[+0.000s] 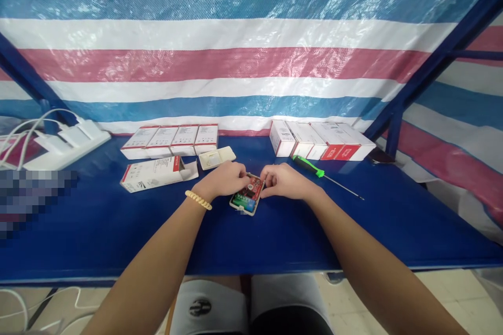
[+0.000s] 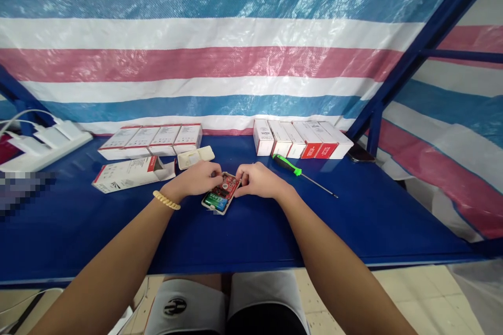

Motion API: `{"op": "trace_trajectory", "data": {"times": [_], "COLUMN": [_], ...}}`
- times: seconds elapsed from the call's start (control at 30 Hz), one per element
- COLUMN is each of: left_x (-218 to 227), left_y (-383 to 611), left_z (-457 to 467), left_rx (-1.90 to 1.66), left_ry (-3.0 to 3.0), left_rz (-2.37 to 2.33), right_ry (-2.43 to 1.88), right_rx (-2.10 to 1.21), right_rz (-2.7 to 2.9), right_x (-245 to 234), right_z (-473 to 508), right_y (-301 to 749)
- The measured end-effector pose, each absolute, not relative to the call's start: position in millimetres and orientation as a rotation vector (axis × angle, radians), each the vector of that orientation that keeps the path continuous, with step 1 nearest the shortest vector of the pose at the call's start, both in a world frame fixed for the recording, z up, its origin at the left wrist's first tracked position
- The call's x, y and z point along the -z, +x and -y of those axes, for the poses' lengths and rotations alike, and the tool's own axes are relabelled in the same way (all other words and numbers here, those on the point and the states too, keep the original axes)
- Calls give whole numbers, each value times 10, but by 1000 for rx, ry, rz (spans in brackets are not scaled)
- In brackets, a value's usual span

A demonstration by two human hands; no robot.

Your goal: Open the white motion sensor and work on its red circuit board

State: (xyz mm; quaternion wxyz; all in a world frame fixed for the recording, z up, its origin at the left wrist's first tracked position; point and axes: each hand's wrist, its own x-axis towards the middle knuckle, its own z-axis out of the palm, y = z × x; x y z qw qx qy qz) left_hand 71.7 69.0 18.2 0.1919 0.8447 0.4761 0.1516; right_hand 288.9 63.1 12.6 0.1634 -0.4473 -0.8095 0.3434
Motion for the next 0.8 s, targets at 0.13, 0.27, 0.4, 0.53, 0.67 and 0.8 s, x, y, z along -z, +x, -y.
{"op": "trace_trajectory", "data": {"times": [0.13, 0.27, 0.4, 0.53, 0.67, 0.8], "left_x": [-173, -161, -210, -288, -313, -310], "left_y": [671, 642, 629, 617, 616, 611], "left_z": [-700, -707, -704, -673, -648, -669], "left_rx": [-421, -391, -363, -289, -248, -258], "left_ry": [2260, 2009, 1950, 1956, 2007, 2139], "left_rz": [-1350, -1304, -1209, -1133, -1027, -1029], "right_ry": [-1238, -1219, -1187, -1138, -1094, -1096], "right_rx": [-880, -858, -869, -880, -939, -1047], "right_rz": [2317, 2345, 2346, 2258, 2201, 2216], "right_x": [-89, -131, -149, -84, -39, -73], "right_z": [-639, -612, -610, -646, -679, -681], "right_y": [2887, 2887, 2902, 2917, 2913, 2913]}}
